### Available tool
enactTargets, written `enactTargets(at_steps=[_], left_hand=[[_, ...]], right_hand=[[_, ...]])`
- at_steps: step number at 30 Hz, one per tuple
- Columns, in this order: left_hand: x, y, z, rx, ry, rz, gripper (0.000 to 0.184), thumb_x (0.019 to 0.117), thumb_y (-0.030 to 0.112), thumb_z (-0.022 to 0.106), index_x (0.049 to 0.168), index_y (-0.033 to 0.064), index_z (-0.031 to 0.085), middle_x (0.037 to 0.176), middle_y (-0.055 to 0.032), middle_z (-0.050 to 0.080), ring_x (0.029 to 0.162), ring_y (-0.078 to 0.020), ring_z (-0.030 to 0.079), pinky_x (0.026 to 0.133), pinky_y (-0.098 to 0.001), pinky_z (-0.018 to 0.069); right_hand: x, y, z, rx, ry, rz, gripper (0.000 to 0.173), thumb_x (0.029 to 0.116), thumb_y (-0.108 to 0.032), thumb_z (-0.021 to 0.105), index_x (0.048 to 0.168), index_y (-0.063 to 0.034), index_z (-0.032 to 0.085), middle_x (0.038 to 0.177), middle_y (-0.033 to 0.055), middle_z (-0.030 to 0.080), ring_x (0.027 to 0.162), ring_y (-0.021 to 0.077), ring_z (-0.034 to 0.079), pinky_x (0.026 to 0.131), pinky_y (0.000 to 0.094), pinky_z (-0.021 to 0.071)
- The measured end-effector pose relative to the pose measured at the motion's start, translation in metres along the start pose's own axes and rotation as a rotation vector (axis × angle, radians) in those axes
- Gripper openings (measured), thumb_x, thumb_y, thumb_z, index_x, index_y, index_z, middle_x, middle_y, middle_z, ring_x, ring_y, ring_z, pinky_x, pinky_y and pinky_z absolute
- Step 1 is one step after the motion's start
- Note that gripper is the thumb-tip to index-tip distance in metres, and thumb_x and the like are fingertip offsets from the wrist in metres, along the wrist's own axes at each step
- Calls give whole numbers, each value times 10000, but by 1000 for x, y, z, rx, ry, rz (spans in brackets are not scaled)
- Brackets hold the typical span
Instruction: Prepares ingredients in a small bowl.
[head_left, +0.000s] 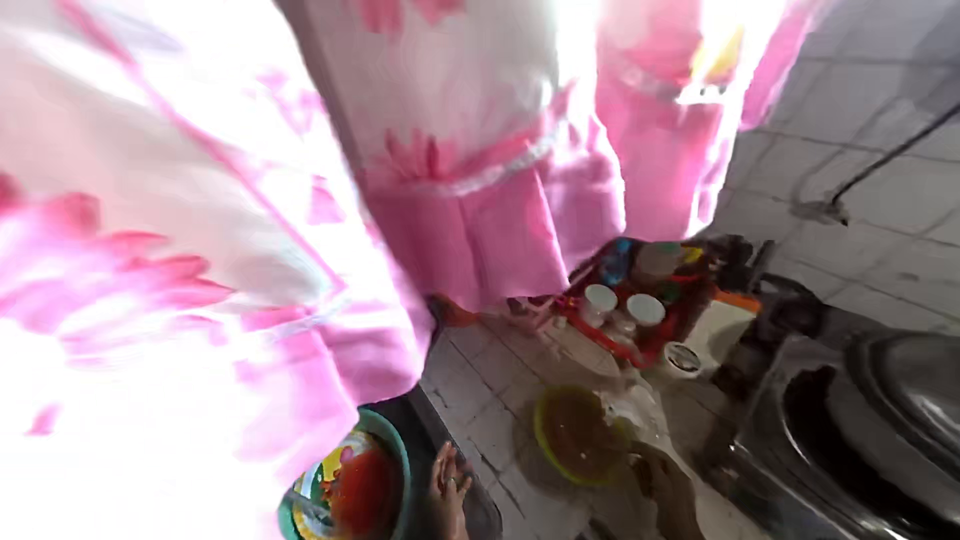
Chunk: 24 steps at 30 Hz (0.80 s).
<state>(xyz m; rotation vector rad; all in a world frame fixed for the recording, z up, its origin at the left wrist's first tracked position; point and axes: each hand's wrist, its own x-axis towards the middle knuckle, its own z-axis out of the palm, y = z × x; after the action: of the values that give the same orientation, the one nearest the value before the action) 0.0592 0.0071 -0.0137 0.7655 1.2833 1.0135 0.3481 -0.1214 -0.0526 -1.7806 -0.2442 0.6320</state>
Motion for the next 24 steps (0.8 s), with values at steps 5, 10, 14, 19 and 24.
enactTargets(at_steps=[5,10,14,19,24], left_hand=[[6,9,-1,-12,12,34,409,1080,87,364,1453,-58,449,1436,-258,508,1188,-314,620,924,-451,553],[21,14,-8,-42,66,115,419,1092,158,367,1461,-21,455,1426,-208,518,1136,-256,639,901,-415,566],[19,27,-12,-97,141,115,413,1096,156,352,1455,-23,450,1431,-175,518,1116,-217,641,888,-385,563],[19,37,-12,-199,208,49,426,1106,153,327,1498,-3,385,1466,-176,469,1178,-232,600,939,-403,531],[23,36,-17,-187,228,47,406,1114,170,345,1493,30,384,1443,-151,490,1183,-243,598,964,-418,525]], right_hand=[[2,7,4,29,-21,-40,289,1083,-163,458,1106,57,643,657,-7,597,492,39,528,482,225,483],[5,8,6,-16,50,-13,329,1092,-224,476,1172,53,635,733,28,596,540,67,531,522,264,500],[4,3,0,-113,30,-8,336,1095,-215,452,1171,58,632,700,13,574,526,61,511,526,263,490],[2,-1,14,-98,-8,-44,329,1096,-221,468,1166,55,634,718,-1,551,540,44,494,531,239,479],[2,-9,13,-141,-29,-33,322,1089,-175,448,1220,68,614,774,52,574,580,85,514,584,285,500]])
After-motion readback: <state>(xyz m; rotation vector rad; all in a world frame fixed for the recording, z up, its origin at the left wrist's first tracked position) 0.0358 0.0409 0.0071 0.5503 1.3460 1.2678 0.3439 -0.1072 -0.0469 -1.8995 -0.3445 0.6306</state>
